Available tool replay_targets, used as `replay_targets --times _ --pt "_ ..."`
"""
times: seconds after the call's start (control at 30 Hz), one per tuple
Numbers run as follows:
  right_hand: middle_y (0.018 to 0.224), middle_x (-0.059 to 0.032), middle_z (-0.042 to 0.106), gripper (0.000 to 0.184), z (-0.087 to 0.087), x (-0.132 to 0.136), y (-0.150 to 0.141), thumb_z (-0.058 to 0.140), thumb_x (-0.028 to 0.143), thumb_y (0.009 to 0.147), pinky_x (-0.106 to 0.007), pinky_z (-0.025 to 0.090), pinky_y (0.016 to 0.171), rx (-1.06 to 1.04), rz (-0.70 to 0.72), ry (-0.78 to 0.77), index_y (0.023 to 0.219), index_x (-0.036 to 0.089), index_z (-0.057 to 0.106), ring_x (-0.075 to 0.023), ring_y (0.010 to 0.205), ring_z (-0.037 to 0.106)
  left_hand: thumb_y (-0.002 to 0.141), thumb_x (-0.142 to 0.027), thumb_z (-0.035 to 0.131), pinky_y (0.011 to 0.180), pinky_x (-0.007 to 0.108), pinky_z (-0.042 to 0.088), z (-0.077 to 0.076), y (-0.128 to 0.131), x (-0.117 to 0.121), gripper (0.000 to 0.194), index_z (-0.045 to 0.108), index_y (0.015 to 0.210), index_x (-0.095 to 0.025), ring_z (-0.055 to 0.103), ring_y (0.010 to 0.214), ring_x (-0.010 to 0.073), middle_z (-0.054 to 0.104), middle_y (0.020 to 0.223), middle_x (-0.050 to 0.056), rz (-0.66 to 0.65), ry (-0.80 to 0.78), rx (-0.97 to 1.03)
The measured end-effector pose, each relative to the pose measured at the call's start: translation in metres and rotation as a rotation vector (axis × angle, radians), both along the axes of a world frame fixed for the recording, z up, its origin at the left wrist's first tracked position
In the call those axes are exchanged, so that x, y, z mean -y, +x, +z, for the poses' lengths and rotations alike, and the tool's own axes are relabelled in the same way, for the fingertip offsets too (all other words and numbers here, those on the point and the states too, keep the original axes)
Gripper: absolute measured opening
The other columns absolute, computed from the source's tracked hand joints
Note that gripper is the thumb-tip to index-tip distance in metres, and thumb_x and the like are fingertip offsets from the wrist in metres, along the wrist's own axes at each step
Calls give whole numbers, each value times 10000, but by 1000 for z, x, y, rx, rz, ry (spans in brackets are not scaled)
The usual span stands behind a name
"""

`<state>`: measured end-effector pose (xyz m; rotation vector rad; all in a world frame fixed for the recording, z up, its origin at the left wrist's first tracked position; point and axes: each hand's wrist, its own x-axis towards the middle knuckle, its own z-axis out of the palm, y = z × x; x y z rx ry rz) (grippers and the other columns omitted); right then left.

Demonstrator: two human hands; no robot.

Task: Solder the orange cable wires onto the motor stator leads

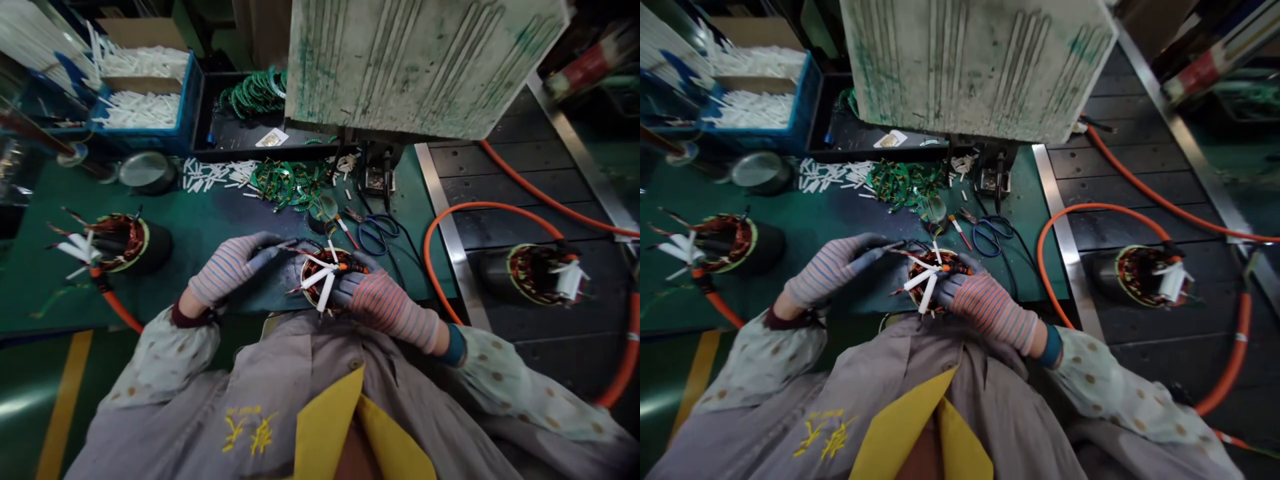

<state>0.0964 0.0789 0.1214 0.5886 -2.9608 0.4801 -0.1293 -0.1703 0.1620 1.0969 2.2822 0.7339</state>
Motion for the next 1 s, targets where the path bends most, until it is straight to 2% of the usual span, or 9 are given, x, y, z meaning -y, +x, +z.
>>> replay_targets --times 0.07,0.3,0.43,0.5,0.57,0.73,0.83,0.93,1.0 --pt "1297 -16 894 375 3 -6 10 578 155 1187 -646 432 1471 -20 36 22 1421 320 820 -238 1222 817 1150 -676 517 1065 401 625 10 10 2 593 858 1411 -268 829 1135 324 888 1249 65 -85 38 23" --pt "1354 -46 874 416 9 4 19 592 124 1178 -669 508 1413 42 -24 21 1462 343 804 -246 1244 812 1151 -536 624 744 427 563 25 12 20 376 897 1371 -399 784 949 359 835 1061 96 -216 -135 -550" --pt "1359 -44 882 429 10 9 18 611 93 1144 -682 496 1410 102 -68 -28 1413 346 830 -260 1277 813 1149 -417 615 856 491 621 23 -2 26 376 893 1396 -360 784 1097 404 845 1276 141 -59 -107 -644" --pt "1353 -28 888 474 12 10 18 602 77 1131 -669 493 1412 128 -83 -63 1414 376 837 -260 1287 810 1154 -396 606 979 511 639 26 -2 12 414 859 1479 -348 772 1221 410 825 1395 137 17 -37 -625" --pt "1377 -8 887 505 13 11 21 599 81 1137 -652 482 1421 107 -85 -83 1452 408 821 -252 1305 804 1170 -404 597 1035 491 639 33 3 -12 439 828 1538 -345 770 1255 388 824 1375 121 39 44 -572" --pt "1469 -47 866 474 8 19 32 663 141 1148 -708 431 1424 -13 -125 -69 1542 383 769 -274 1358 778 1186 -411 636 1049 430 636 47 17 -76 379 856 1484 -331 778 1264 344 801 1446 98 -159 142 -512" --pt "1293 -59 903 459 0 31 26 670 105 1106 -675 534 1305 45 -187 -30 1417 397 841 -303 1260 793 1192 -394 633 1039 426 639 46 12 -96 349 865 1432 -291 787 1231 340 800 1460 102 -297 101 -483" --pt "1003 -87 885 345 -6 43 3 649 117 1084 -596 633 1115 183 -199 18 1215 318 896 -305 1021 800 1197 -374 588 1038 436 637 41 -5 -104 354 873 1363 -244 789 1163 344 822 1333 128 -311 75 -476" --pt "1000 -116 880 302 -6 46 -13 627 133 1095 -563 653 1043 216 -193 35 1159 266 891 -305 970 794 1179 -361 589 1043 442 637 37 -19 -108 348 881 1317 -231 788 1138 348 826 1263 135 -311 58 -482"
